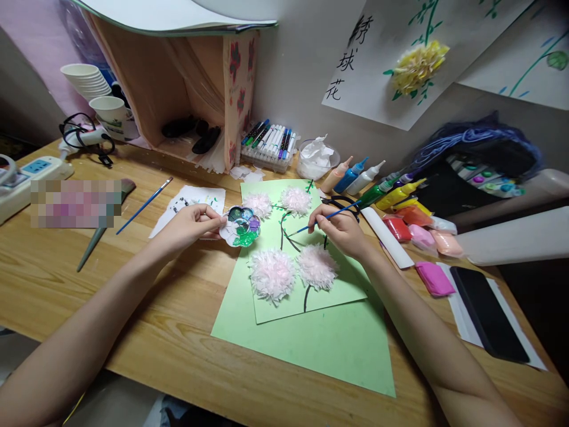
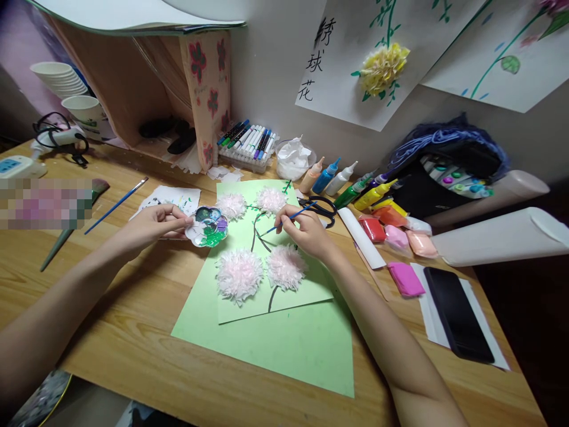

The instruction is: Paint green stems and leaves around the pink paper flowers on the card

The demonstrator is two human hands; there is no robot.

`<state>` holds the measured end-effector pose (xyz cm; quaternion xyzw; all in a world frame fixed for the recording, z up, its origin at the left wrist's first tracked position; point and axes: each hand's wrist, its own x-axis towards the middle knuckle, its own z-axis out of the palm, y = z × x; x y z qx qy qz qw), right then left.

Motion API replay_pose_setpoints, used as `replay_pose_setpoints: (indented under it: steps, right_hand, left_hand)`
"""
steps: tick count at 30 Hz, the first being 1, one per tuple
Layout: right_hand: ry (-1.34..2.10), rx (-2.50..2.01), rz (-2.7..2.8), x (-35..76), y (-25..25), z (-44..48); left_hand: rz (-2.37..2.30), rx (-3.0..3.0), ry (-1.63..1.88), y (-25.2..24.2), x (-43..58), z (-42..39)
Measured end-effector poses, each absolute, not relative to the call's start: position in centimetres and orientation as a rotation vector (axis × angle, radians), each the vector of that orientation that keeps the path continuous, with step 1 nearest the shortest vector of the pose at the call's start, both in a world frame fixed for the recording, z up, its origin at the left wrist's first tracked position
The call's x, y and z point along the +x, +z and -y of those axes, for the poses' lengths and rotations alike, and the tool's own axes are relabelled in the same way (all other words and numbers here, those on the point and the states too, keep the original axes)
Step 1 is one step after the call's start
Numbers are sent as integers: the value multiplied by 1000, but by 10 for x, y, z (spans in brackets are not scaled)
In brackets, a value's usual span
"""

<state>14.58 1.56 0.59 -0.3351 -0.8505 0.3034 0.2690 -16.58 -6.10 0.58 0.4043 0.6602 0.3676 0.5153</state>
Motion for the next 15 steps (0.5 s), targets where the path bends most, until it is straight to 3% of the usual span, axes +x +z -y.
replay_pose_setpoints:
  steps: [15]
  right_hand:
    - [835,-913,2293,146,5,-16]
  left_hand:
    - [-1581,974,886,7,-165,61]
